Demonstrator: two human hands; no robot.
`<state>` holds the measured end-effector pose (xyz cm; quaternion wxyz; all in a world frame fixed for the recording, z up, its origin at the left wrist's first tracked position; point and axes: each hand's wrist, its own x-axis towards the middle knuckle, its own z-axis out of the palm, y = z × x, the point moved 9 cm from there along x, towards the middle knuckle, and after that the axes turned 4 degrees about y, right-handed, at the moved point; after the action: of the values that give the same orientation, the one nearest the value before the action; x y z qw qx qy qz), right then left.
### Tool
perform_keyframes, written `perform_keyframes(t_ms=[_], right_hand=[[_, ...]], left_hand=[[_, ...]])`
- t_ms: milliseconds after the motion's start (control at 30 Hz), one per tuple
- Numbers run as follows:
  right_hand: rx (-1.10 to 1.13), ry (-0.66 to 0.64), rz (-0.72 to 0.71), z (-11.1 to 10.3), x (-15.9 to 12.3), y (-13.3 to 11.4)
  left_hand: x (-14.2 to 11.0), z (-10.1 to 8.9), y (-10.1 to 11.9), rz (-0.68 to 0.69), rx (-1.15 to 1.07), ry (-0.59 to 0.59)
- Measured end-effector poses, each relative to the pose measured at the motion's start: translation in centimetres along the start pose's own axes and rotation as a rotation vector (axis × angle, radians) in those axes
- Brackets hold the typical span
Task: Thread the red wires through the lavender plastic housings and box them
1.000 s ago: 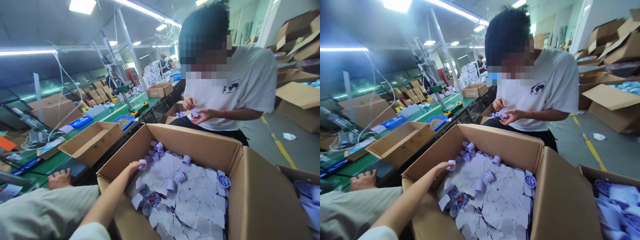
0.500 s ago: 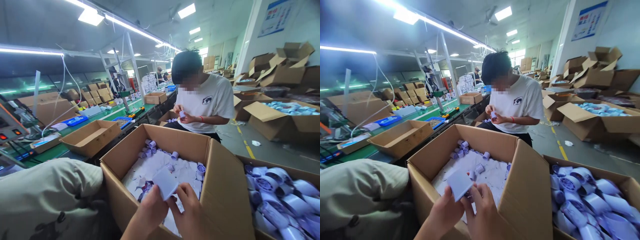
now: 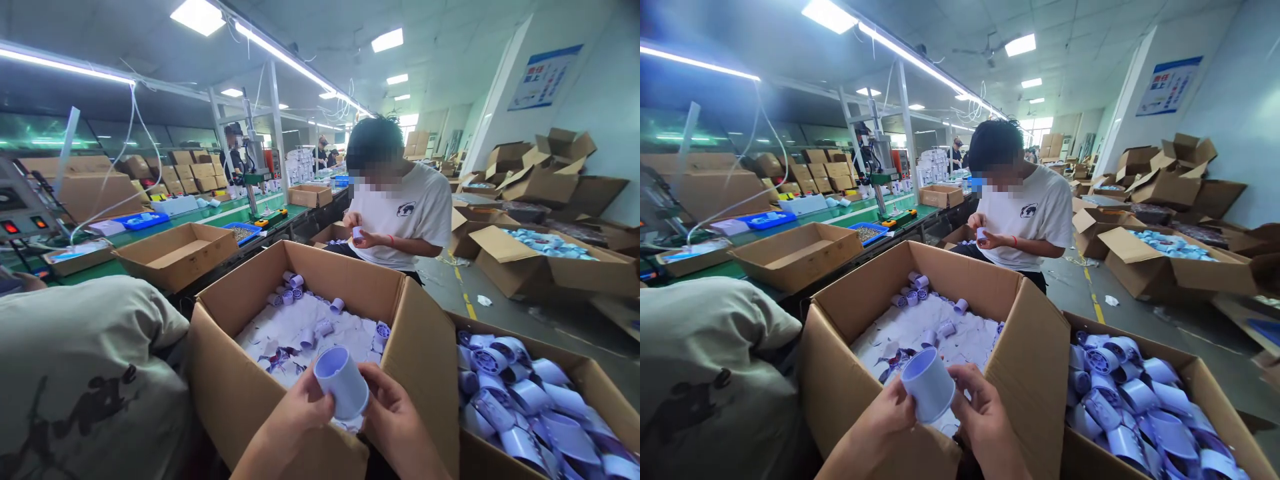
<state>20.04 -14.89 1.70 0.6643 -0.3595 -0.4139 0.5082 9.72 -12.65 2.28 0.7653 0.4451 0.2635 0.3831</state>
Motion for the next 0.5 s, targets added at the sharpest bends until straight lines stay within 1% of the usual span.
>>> perform_keyframes(t_ms=[133, 200, 267, 333, 367, 467, 500], right_hand=[[0.291, 0.096, 0.189, -1.9, -1.1, 1.1], [0.365, 0.119, 0.222, -2.6, -1.6, 0.8], [0.389, 0.105, 0.233, -3.1, -1.8, 0.2], [0.382, 0.056, 0.223, -3.4, -1.9, -1.0], [0.368, 0.056, 0.202, -3.7, -2.0, -1.7], [0.277, 0.138, 0.065, -5.2, -2.5, -5.0], [0.229, 0.131, 0.005, -5.2, -2.8, -6.3]], left_hand=[[-0.9, 1.1, 1.8, 0.034, 0.051, -0.104], [-1.6, 1.4, 2.6, 0.030, 0.082, -0.148], [-2.3, 1.7, 3.2, 0.027, 0.152, -0.193], [-2.9, 1.5, 3.9, 0.077, 0.299, -0.196], [-3.1, 1.2, 4.4, 0.126, 0.407, -0.174], [-3.5, 0.7, 5.8, 0.262, 0.748, -0.069], [-3.6, 0.7, 6.0, 0.284, 0.816, -0.049]])
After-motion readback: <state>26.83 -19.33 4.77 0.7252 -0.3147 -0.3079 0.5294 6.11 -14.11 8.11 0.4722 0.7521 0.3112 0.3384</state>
